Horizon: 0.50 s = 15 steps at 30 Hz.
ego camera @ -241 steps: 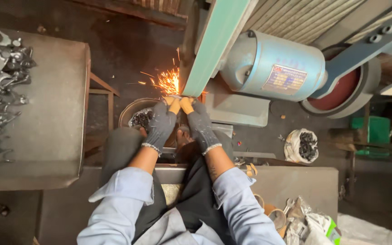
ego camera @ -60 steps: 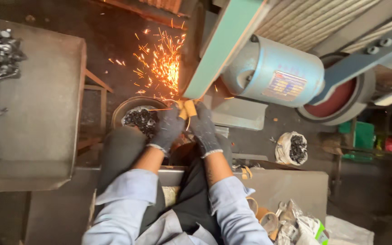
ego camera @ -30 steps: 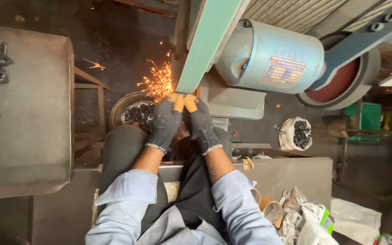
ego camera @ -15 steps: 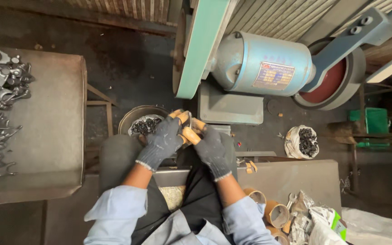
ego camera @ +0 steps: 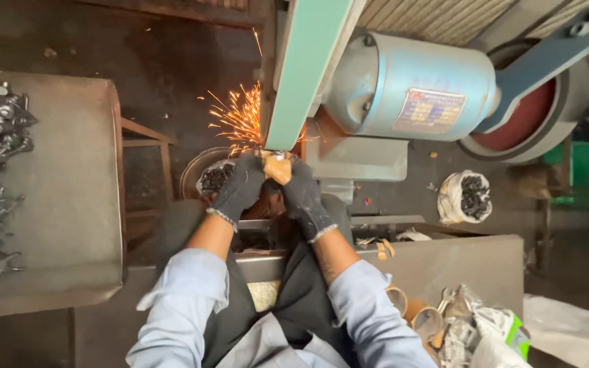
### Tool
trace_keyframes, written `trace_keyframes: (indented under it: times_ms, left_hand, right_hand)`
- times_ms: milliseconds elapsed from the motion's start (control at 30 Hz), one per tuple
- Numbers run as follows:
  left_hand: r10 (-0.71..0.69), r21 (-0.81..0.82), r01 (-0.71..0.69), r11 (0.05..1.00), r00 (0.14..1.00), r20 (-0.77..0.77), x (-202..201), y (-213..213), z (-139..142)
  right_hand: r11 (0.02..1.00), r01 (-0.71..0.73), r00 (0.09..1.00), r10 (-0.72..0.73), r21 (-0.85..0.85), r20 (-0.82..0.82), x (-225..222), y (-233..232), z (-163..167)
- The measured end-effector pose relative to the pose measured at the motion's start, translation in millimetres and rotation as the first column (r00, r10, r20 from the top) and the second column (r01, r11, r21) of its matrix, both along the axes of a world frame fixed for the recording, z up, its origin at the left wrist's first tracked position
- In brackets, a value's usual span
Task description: The person sits at a belt grinder and grinds small metal castings, holding each piece against the running abrasive belt with both gloved hands, producing sparks. They reposition and turn each piece to grind several sides, then place finished pieces with a pile of similar castings and pick up the next piece to repeat the process.
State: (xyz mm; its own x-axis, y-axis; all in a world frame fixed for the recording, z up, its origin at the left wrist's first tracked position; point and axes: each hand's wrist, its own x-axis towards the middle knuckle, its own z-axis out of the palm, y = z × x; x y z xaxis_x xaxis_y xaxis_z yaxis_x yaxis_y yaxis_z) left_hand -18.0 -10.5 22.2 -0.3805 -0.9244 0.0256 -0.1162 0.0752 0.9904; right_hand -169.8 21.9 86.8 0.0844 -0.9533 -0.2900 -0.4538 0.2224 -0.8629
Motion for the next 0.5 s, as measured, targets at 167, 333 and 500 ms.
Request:
trace_keyframes:
  times_ms: [167,333,500]
  left_hand:
    - [-0.048,-0.320,0.129,0.939,0.967,0.249,26.0,35.8,67.5]
    - [0.257,-0.363,-0.161,0.918,0.938,0.233,3.0,71.6,112.8]
    - [0.120,-0.140,-0.110,0.984,0.990,0.067,-3.4,83.8,118.5]
  right_hand:
    - [0.996,-0.064,0.938,0.081,-0.061,0.337,-2.5,20.5,76.7]
    - [0.971,0.046,0.834,-0.167,-0.234,-0.526,-3.1,67.0,102.3]
    - [0.805,-0.361,0.905,0.182,-0.471,-0.383,-38.5,75.8,59.6]
